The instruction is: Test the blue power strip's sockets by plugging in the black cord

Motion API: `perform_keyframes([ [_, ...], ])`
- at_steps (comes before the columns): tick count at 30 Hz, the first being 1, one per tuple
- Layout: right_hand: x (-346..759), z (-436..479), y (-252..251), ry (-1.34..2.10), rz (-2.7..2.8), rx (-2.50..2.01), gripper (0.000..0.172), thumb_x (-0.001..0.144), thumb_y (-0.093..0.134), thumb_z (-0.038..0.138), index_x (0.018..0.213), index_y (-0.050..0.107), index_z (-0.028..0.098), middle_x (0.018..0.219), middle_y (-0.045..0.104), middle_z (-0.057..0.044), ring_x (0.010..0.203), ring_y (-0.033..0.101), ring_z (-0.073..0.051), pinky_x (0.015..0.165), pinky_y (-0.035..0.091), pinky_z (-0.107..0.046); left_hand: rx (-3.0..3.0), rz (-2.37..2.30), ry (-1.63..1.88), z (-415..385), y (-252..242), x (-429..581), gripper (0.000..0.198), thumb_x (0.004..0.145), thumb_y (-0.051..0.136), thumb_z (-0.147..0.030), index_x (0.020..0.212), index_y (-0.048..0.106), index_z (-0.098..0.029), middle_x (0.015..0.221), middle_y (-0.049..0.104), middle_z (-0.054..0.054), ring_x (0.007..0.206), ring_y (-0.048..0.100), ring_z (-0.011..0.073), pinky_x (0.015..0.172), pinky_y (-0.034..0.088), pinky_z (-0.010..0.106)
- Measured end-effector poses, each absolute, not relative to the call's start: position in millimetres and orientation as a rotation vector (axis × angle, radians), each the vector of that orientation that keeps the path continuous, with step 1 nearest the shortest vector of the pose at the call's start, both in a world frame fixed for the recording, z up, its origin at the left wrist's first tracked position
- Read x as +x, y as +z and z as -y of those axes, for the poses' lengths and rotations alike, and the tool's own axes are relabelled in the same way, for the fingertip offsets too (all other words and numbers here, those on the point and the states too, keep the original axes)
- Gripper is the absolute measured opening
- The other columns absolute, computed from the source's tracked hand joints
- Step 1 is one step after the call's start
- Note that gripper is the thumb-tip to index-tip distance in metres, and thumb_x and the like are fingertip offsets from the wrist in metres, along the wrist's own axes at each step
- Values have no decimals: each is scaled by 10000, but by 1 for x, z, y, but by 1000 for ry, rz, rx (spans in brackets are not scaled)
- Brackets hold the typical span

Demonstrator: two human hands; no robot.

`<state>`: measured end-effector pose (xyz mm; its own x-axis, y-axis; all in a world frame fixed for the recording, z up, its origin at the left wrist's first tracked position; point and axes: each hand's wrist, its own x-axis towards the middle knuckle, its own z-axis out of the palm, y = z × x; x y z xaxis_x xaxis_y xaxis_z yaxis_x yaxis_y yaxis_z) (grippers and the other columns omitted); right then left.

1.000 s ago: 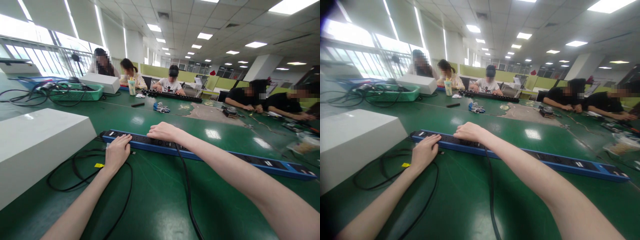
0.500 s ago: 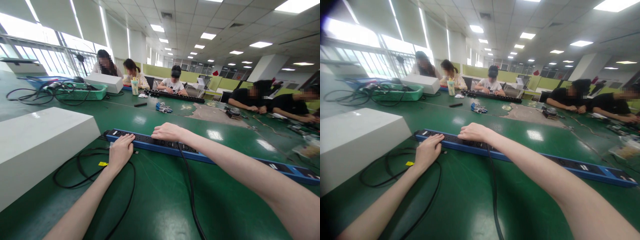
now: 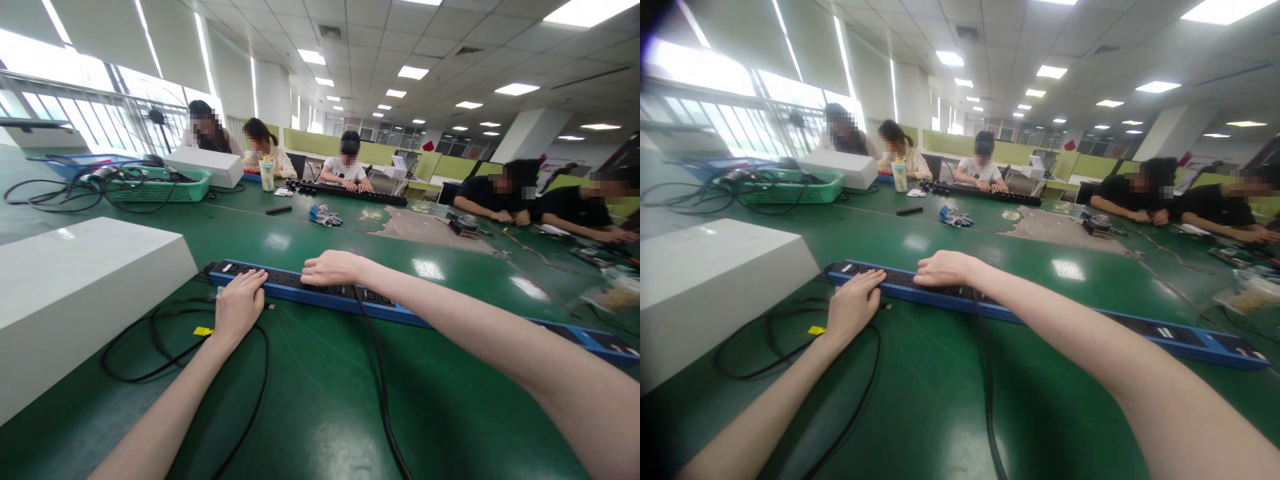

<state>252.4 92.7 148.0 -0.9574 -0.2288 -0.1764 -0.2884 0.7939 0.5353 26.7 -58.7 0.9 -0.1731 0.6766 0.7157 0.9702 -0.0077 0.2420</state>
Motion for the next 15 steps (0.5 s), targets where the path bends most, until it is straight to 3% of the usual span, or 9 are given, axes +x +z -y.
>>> perform_keyframes([
  [8,240,-84,147,842,-2859,-337,129,1032,499,171,1067,623,165,953,678,-88,771,599,-169,570,364,-278,-1697,1888,-1033,58,1,28,422,929,482,-183,1268,729,-228,1362,682,33,1332,595,229,1213,392,422],
  [15,240,-83,147,847,-2869,-362,141,1024,511,161,1000,649,156,888,694,-97,874,602,-199,587,379,-284,-1689,1892,-1054,57,0,27,428,915,498,-182,1272,730,-224,1364,680,33,1328,598,236,1212,393,422],
])
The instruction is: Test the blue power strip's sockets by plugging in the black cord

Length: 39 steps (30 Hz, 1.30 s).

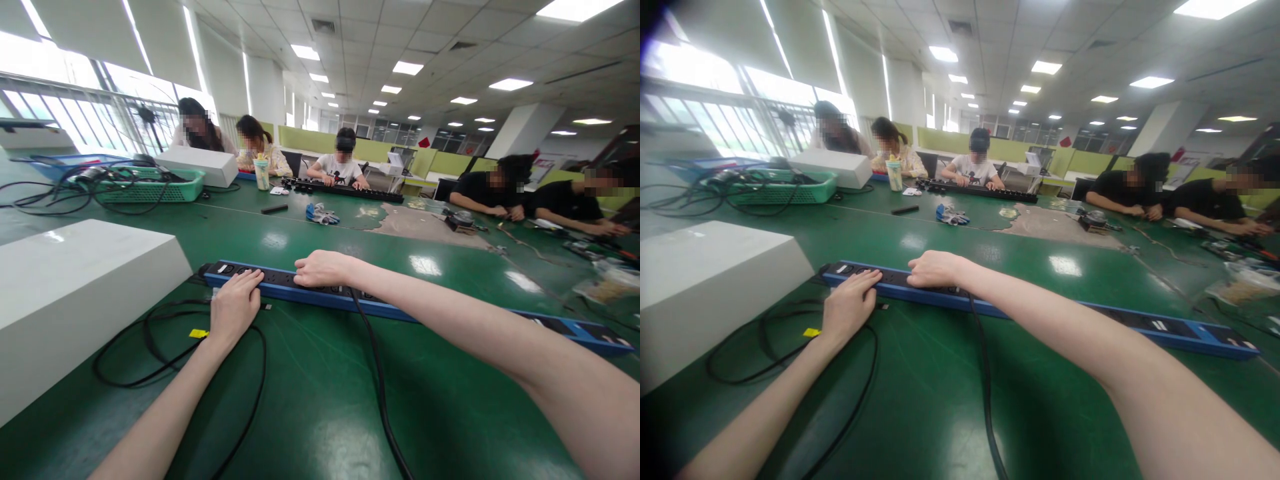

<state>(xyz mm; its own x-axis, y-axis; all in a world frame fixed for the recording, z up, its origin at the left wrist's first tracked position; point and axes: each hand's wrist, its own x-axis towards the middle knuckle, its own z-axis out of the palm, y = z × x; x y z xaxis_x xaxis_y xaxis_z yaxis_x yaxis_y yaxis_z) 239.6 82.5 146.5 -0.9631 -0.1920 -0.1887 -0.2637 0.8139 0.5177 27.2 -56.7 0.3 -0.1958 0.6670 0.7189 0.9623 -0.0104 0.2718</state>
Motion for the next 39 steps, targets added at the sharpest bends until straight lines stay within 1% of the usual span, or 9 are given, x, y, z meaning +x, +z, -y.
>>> perform_keyframes([
  [5,238,-82,148,806,-2871,-332,135,1013,531,160,1004,666,161,887,698,-94,906,603,-197,605,391,-278,-1697,1893,-1048,57,0,28,432,916,492,-180,1275,728,-228,1367,678,29,1338,590,232,1219,387,429],
  [13,234,-75,145,845,-2851,-346,153,1002,551,160,957,698,154,893,718,-99,921,611,-204,611,402,-298,-1705,1871,-1056,54,-4,25,425,930,487,-187,1282,720,-234,1373,674,35,1331,595,234,1224,381,445],
  [18,235,-75,141,850,-2867,-343,161,1003,547,164,947,697,153,884,721,-103,905,614,-211,605,394,-302,-1706,1860,-1067,54,-5,24,428,926,490,-189,1284,721,-228,1375,673,39,1340,588,232,1228,377,435],
  [22,237,-76,144,824,-2900,-273,137,1009,556,182,986,689,162,885,717,-92,914,619,-198,614,389,-284,-1710,1855,-1057,55,-4,24,420,932,487,-192,1277,726,-215,1364,680,48,1335,592,229,1234,370,425],
  [26,239,-74,148,816,-2913,-222,140,1014,549,192,977,681,163,879,712,-94,922,625,-198,630,403,-277,-1710,1859,-1070,55,-4,24,434,920,495,-191,1288,723,-224,1370,676,42,1336,592,234,1233,374,432],
  [31,242,-74,155,804,-2928,-168,144,1021,534,182,1043,675,185,940,709,-85,912,637,-183,631,403,-269,-1715,1880,-1060,56,-2,24,444,913,496,-191,1291,724,-245,1370,674,37,1334,593,243,1231,375,457],
  [35,247,-79,157,773,-2961,-137,146,1022,528,170,1053,670,180,968,708,-87,895,637,-175,642,400,-267,-1714,1892,-1057,56,-2,25,461,904,502,-185,1307,714,-259,1375,669,28,1338,590,248,1224,383,473],
  [37,254,-86,162,741,-2986,-78,146,1024,520,165,1055,663,174,971,710,-92,922,636,-178,654,400,-262,-1717,1892,-1053,56,-2,25,461,906,500,-185,1308,712,-261,1379,667,25,1341,587,246,1223,383,471],
  [39,265,-97,171,703,-3042,75,145,1022,517,153,1062,655,169,975,715,-96,978,633,-190,671,402,-257,-1717,1891,-1050,56,-2,26,454,912,492,-185,1303,714,-251,1384,664,25,1343,585,239,1225,381,454],
])
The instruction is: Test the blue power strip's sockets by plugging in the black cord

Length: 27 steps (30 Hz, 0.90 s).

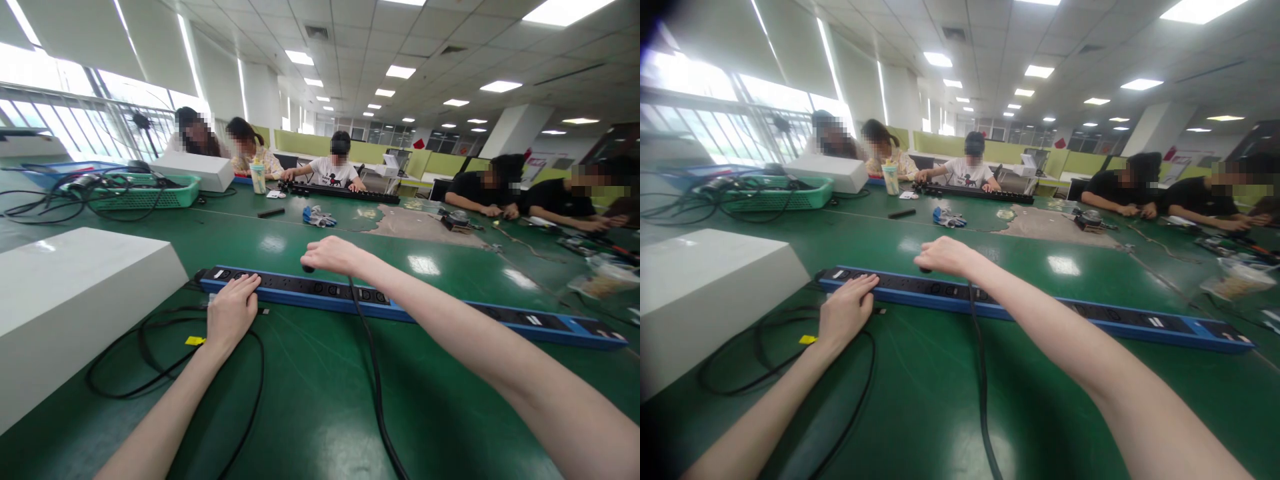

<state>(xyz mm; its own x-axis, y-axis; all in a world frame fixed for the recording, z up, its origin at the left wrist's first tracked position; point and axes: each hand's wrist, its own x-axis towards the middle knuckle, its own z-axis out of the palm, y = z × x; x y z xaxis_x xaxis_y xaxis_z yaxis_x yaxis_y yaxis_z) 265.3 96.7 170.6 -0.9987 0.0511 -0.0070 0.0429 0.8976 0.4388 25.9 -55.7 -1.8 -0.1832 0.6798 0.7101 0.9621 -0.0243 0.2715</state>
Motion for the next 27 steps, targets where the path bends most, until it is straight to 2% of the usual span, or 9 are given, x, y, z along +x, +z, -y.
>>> perform_keyframes([
  [3,291,-110,187,586,-3248,471,176,1015,547,187,1175,619,171,1102,712,-110,1039,634,-212,740,420,-263,-1716,1892,-1045,55,-2,27,449,913,489,-189,1295,717,-246,1384,666,23,1344,584,236,1226,379,438],
  [5,312,-112,196,392,-3372,708,246,1005,579,225,1248,572,184,1176,702,-99,1050,641,-216,797,432,-276,-1713,1890,-1045,55,-1,27,447,911,492,-192,1293,717,-247,1383,666,23,1342,585,237,1225,380,436],
  [9,356,-107,202,-125,-3478,959,249,983,607,278,1212,556,198,1153,706,-56,996,659,-192,840,457,-292,-1713,1877,-1040,56,-1,29,442,915,492,-194,1296,714,-239,1389,663,29,1341,587,235,1230,375,438],
  [14,407,-103,200,-834,-3468,1133,277,964,584,349,1179,548,177,966,692,-45,838,653,-157,715,488,-260,-1718,1871,-1038,56,-1,30,450,916,491,-200,1310,704,-245,1388,663,31,1343,585,240,1231,375,453],
  [18,428,-89,187,-1296,-3267,1261,313,953,555,388,1196,530,193,765,637,21,594,555,-116,534,405,-213,-1712,1878,-1049,55,-3,30,457,906,495,-204,1311,703,-250,1389,663,31,1342,585,243,1231,373,457],
  [22,419,-74,157,-1260,-3109,1399,225,885,596,334,1052,607,184,658,610,43,522,473,-101,499,320,-207,-1710,1887,-1042,54,-4,29,450,908,494,-210,1304,705,-253,1393,660,27,1357,572,242,1234,366,458],
  [27,386,-74,115,-1060,-3057,1668,146,835,602,318,846,634,177,673,651,11,584,544,-122,544,345,-216,-1717,1888,-1036,54,-4,30,450,909,501,-214,1310,700,-258,1397,658,21,1356,572,245,1232,368,459],
])
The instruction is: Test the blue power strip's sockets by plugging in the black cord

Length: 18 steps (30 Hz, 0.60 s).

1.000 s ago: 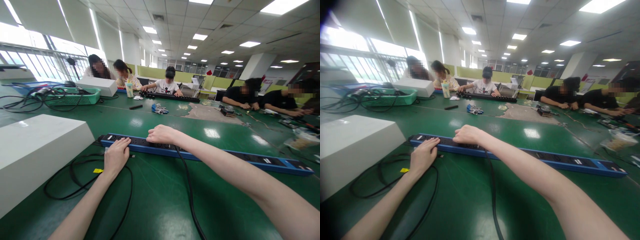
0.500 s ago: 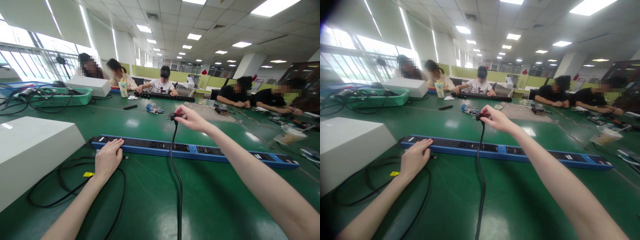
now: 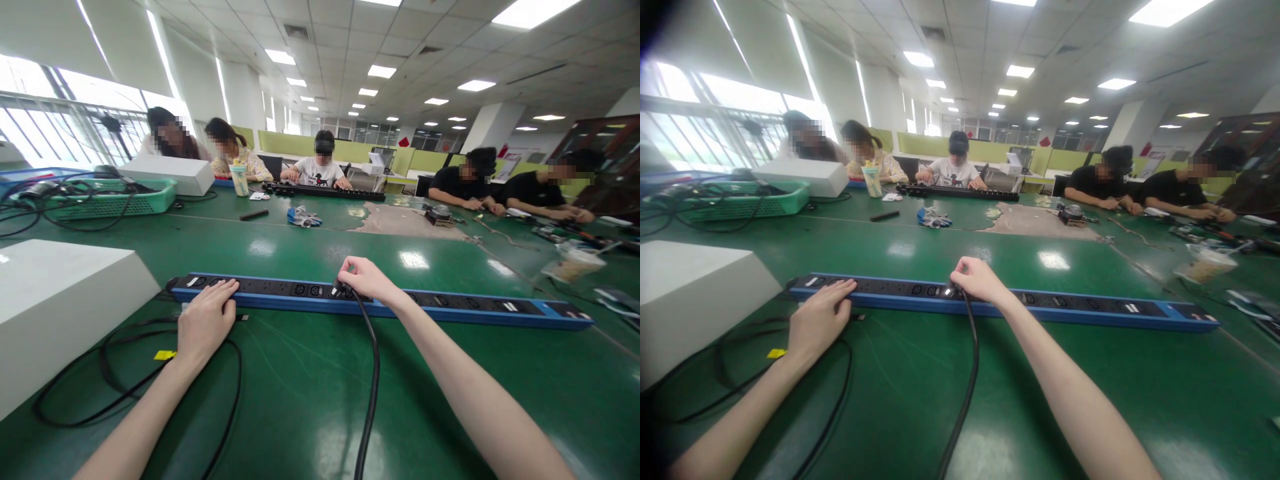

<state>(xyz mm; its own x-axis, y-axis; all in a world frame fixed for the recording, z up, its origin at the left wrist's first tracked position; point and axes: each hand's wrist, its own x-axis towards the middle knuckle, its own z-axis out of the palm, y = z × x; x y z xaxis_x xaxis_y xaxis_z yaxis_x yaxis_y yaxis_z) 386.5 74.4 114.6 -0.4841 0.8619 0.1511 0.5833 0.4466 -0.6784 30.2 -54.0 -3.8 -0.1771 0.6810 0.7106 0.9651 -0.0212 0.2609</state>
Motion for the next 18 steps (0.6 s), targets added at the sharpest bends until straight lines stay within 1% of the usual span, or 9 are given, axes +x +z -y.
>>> perform_keyframes([
  [3,373,-81,99,648,2200,-1286,148,823,615,330,773,620,190,654,650,10,611,571,-136,563,355,-220,-1716,1883,-1029,54,-4,30,452,911,503,-215,1317,697,-257,1394,660,25,1350,577,247,1232,370,467],
  [5,368,-83,95,549,2200,-1346,166,822,627,351,758,626,198,682,668,0,633,580,-144,581,362,-225,-1718,1882,-1029,53,-4,30,461,904,508,-215,1324,694,-265,1393,661,22,1345,582,254,1227,377,479],
  [9,365,-82,92,384,2215,-1441,167,826,642,365,773,651,207,778,713,-29,713,619,-168,633,383,-237,-1714,1884,-1043,52,-5,30,473,899,503,-217,1330,687,-274,1399,657,13,1341,584,254,1225,380,478],
  [14,361,-78,89,364,2253,-1450,158,840,648,367,798,658,215,791,720,-38,735,644,-185,652,394,-250,-1731,1890,-1004,52,-6,33,497,902,493,-225,1368,659,-260,1435,632,23,1372,555,258,1237,359,473],
  [18,355,-68,87,240,2267,-1478,139,853,637,353,826,656,218,807,718,-54,764,655,-211,659,396,-269,-1771,1892,-918,52,-5,35,536,899,511,-229,1423,617,-268,1486,587,18,1404,519,279,1250,331,482],
])
